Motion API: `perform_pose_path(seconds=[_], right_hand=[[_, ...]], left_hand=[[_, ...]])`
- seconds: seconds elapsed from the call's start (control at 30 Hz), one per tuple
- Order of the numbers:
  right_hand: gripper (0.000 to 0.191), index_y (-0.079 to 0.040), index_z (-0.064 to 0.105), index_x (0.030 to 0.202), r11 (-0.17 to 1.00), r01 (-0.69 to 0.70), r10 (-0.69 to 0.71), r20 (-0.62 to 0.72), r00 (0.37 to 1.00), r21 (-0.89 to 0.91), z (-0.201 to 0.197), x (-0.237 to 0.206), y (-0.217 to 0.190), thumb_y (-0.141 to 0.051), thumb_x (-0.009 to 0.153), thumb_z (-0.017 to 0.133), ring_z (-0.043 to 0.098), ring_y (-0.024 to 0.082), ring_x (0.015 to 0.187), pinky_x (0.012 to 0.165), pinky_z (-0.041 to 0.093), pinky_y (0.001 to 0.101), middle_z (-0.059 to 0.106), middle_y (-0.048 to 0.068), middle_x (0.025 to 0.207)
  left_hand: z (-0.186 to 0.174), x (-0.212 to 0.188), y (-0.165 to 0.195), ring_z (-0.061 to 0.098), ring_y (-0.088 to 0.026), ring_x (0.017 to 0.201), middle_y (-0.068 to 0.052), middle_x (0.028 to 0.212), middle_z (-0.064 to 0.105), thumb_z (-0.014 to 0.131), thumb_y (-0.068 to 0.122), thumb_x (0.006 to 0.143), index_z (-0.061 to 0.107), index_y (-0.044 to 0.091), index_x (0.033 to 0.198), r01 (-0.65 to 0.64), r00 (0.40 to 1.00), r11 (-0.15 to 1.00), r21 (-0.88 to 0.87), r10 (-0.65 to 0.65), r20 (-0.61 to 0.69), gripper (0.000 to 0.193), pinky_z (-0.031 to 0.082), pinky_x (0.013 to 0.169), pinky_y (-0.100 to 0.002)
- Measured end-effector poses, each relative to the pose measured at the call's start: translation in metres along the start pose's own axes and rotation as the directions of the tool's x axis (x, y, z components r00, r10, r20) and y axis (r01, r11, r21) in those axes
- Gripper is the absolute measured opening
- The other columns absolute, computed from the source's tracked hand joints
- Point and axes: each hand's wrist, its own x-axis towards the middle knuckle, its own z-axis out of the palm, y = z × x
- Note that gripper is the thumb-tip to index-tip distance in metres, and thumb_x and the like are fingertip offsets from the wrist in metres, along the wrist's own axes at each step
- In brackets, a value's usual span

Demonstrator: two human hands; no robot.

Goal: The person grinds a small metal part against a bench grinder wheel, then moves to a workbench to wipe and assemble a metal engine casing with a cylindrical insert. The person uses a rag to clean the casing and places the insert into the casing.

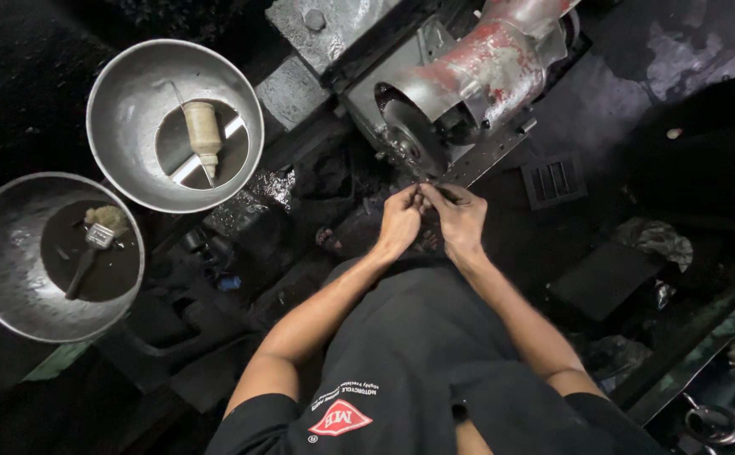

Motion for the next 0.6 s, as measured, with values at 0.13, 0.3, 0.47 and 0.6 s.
perform_pose_path(seconds=[0.13,0.3,0.47,0.6], right_hand=[[0.013,0.008,0.075,0.099,0.999,0.023,-0.022,-0.021,1.0,0.046,0.004,-0.005,-0.001,0.001,0.088,0.079,0.069,0.01,0.072,0.065,0.053,0.0219,0.076,0.009,0.087],[0.011,0.006,0.077,0.098,1.0,0.013,-0.012,-0.068,0.998,0.022,-0.001,-0.001,-0.01,0.001,0.089,0.08,0.068,0.01,0.072,0.065,0.052,0.0232,0.075,0.009,0.086],[0.017,0.0,0.075,0.099,0.756,0.541,-0.564,0.053,0.824,-0.368,-0.027,0.0,-0.027,0.005,0.084,0.082,0.068,0.016,0.085,0.075,0.054,0.0276,0.071,0.008,0.093],[0.02,-0.002,0.073,0.099,0.644,0.615,-0.645,0.108,0.756,-0.455,-0.04,0.012,-0.026,0.002,0.082,0.083,0.067,0.021,0.096,0.084,0.054,0.0311,0.071,0.008,0.097]], left_hand=[[-0.003,0.0,-0.005,0.054,-0.008,0.074,0.0,0.082,0.065,0.046,0.0,0.1,0.067,-0.004,0.101,0.044,0.999,0.999,-0.026,-0.044,0.01,0.022,0.045,0.065,-0.025],[0.006,0.009,-0.008,0.051,-0.008,0.073,0.001,0.08,0.059,0.047,-0.002,0.102,0.065,-0.003,0.098,0.054,0.996,0.997,-0.063,-0.049,0.076,0.019,0.043,0.064,-0.026],[0.012,0.019,0.0,0.05,-0.006,0.07,0.002,0.081,0.056,0.047,-0.006,0.098,0.063,0.001,0.106,-0.001,0.952,0.984,-0.18,0.056,0.302,0.019,0.043,0.061,-0.024],[0.014,0.022,0.0,0.058,-0.007,0.066,-0.002,0.088,0.063,0.061,0.0,0.098,0.066,-0.002,0.103,-0.17,0.958,0.985,-0.03,0.172,0.231,0.008,0.048,0.057,-0.024]])
